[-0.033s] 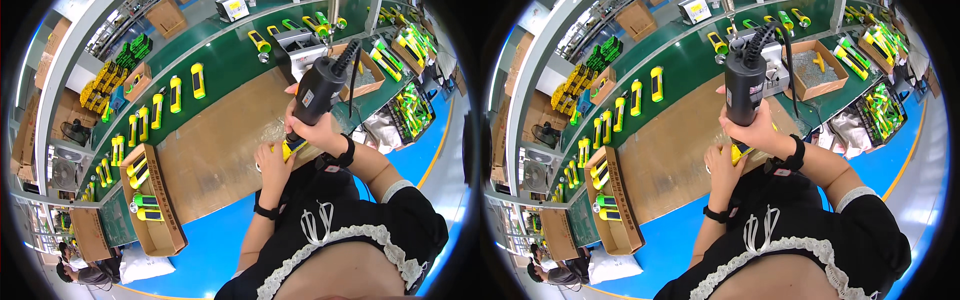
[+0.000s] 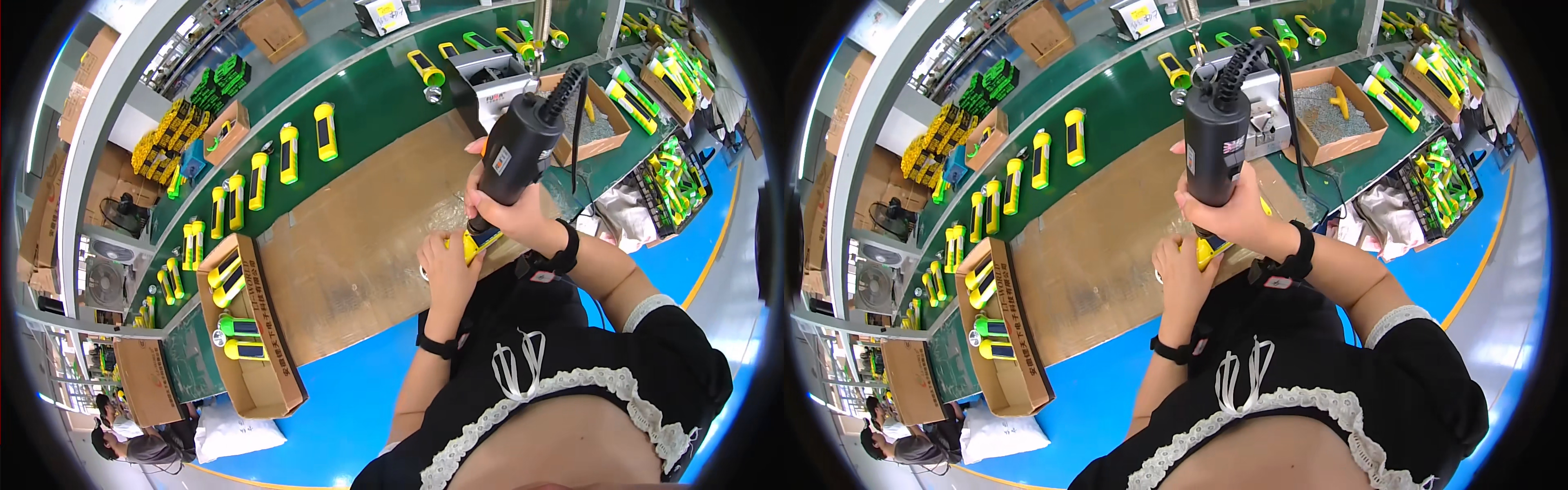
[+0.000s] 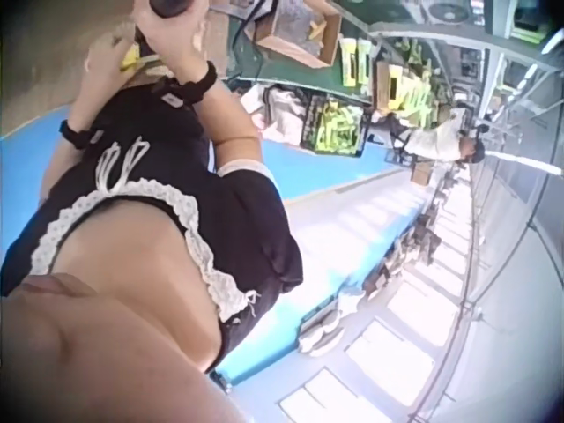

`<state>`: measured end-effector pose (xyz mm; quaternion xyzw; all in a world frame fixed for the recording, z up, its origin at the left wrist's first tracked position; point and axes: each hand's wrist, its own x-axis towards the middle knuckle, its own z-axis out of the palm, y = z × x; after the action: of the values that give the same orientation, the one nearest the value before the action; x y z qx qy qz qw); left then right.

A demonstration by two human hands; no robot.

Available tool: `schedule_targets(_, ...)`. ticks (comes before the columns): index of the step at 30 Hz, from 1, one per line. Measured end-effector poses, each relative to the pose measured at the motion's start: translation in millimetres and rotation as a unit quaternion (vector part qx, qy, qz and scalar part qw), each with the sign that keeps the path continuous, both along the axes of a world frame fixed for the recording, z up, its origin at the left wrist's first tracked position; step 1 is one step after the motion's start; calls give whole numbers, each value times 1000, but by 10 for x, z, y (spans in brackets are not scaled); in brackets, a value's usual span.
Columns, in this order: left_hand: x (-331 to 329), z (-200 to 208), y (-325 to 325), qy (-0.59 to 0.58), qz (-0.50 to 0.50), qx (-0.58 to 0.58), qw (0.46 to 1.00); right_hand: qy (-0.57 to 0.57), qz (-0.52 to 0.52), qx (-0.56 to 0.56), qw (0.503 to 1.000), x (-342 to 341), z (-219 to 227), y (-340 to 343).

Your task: Using an electric screwdriver to assemble components of solar-powered flashlights on an assembly line.

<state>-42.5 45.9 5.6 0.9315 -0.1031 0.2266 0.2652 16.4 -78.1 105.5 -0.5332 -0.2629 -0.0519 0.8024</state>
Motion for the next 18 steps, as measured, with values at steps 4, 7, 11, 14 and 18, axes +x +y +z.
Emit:
schedule_targets(4, -9, -19, -12, 0, -2, -6, 1000, -19, -14, -13, 1000, 23, -64, 53)
schedule_targets(7, -18, -5, -13, 12, 1, -6, 1000, 0, 4, -68, 998, 32, -92, 54)
schedule_targets(11, -6, -13, -3, 13, -4, -7, 1000, 12, 0, -72, 997, 28, -109, 78)
schedule_targets(14, -9, -6, -1, 15, -7, -14, 1000, 14, -6, -60, 998, 27, -53, 83)
schedule_targets(18, -34, -53, -14, -2, -9, -21, 1000, 31, -3, -20, 999, 39, 8, 59)
